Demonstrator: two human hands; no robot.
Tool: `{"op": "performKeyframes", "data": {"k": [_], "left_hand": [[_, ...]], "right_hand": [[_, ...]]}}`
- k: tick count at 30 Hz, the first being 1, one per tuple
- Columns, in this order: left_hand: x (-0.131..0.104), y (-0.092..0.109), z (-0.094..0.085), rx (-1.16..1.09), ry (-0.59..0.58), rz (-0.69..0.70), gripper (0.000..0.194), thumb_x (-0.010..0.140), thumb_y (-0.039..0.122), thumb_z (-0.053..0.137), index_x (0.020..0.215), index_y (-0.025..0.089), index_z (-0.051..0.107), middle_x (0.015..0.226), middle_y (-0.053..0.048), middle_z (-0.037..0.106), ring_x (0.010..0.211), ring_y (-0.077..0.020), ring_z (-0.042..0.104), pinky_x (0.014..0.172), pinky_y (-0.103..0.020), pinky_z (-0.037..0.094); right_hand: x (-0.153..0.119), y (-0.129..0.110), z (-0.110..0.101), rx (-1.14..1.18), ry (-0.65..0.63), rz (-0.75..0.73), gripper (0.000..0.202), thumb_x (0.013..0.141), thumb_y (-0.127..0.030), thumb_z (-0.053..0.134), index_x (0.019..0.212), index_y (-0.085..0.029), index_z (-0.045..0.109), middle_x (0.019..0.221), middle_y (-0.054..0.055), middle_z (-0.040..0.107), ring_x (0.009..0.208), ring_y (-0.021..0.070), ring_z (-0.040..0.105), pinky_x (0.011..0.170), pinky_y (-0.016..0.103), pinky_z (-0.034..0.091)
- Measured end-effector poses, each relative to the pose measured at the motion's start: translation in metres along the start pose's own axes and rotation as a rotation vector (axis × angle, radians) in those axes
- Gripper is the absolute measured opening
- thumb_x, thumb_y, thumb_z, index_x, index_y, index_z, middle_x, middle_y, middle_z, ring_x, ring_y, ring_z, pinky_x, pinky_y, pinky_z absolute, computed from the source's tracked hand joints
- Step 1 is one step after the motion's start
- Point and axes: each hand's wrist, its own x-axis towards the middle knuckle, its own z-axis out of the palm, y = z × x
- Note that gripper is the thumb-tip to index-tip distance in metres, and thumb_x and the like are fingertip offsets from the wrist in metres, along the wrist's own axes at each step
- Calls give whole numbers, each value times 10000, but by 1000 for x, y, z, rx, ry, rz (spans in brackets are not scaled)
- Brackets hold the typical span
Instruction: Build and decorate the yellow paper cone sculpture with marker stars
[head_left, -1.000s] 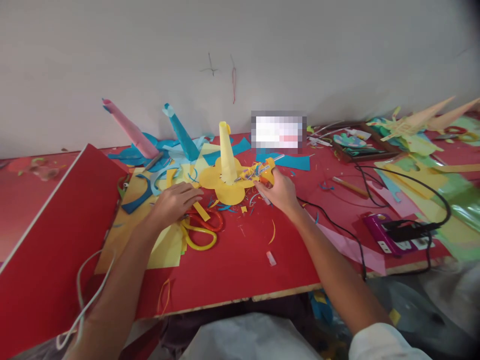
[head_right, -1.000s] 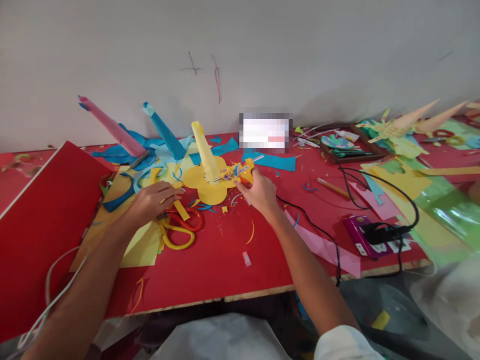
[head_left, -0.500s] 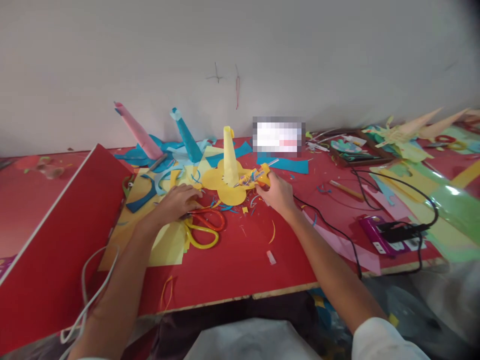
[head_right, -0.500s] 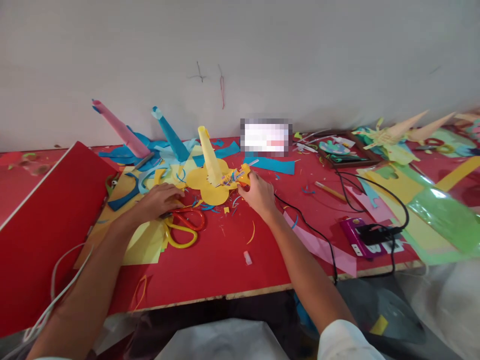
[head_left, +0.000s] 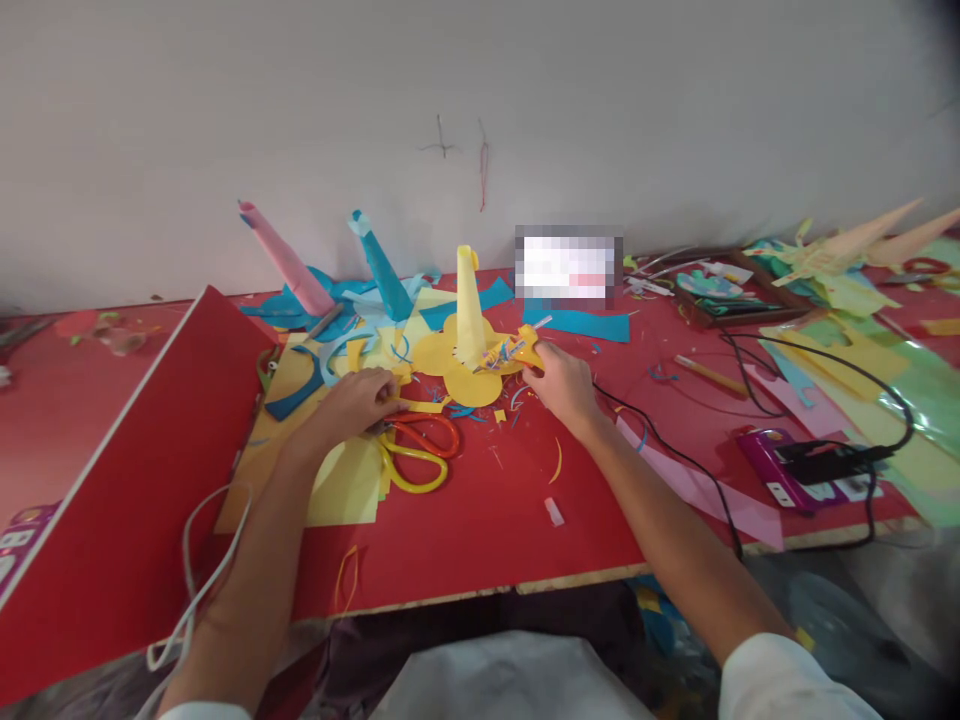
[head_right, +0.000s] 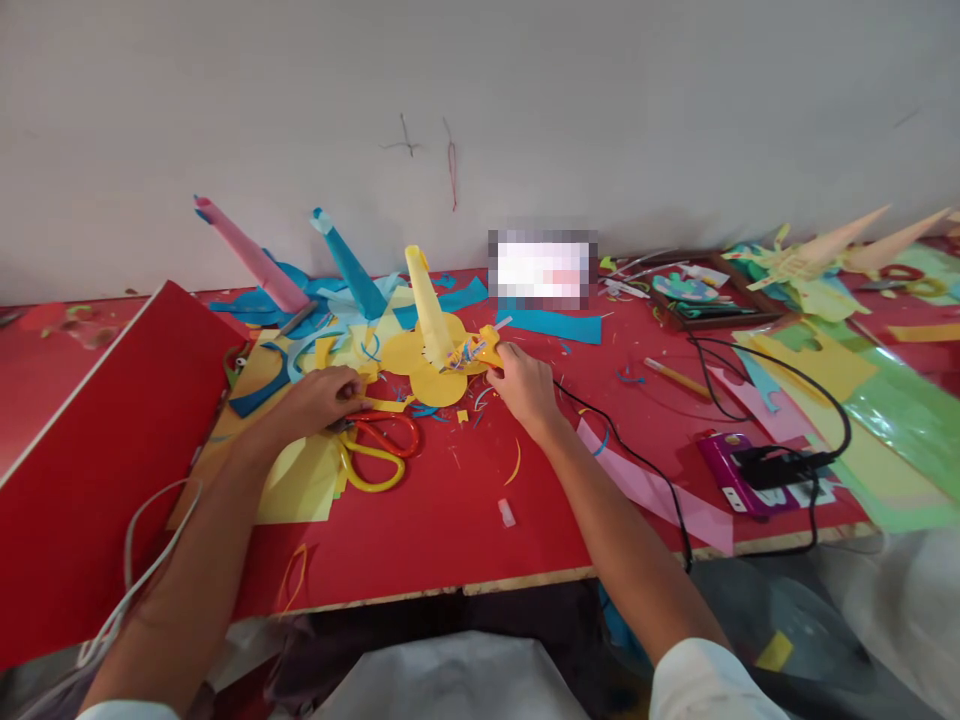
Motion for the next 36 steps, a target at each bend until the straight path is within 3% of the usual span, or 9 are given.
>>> {"op": "performKeyframes", "data": {"k": [11,18,22,26,30,36], "left_hand": [[-3,7,3,-45,74,74,294,979,420,533,777,219,459,845,-23,559,794,-191,529,721,-308,378],[-3,9,3,-74,115,-101,228,972,472,556,959,245,544,727,38,640,612,-159,534,600,-272,340],[1,8,8,-114,314,-94,220,996,417,513,1085,236,601,994,-25,744,749,-171,629,725,-277,459],[6,15,17,-164,545,-108,282,1032,335,416,1169,189,615,1125,-96,730,947,-205,676,893,-318,504],[9,33,23,-224,662,-163,238,1013,336,498,1176,204,610,1031,-66,746,887,-194,688,854,-315,530],[22,65,18,-170,695,-12,245,1056,311,433,1054,211,657,991,-69,724,931,-193,679,889,-328,534]], "right_hand": [[1,-4,-1,-10,-26,-25,242,945,-231,536,1152,-183,652,1124,132,754,927,266,696,653,316,313],[0,-3,-4,-13,-17,-27,256,950,-203,526,1164,-187,665,1099,118,758,897,254,696,644,328,284],[0,-2,-6,-13,-28,-33,265,955,-209,516,1171,-189,669,1117,121,754,881,249,689,639,326,276],[-1,-2,-8,-5,-20,-45,260,960,-206,500,1156,-194,671,1112,117,751,891,247,687,641,322,281],[-1,-2,-9,-1,-22,-58,271,959,-203,502,1174,-196,667,1120,125,745,919,254,689,643,319,295],[-1,-2,-9,11,-19,-77,265,958,-197,524,1182,-197,665,1125,119,736,919,246,688,646,314,307]]}}
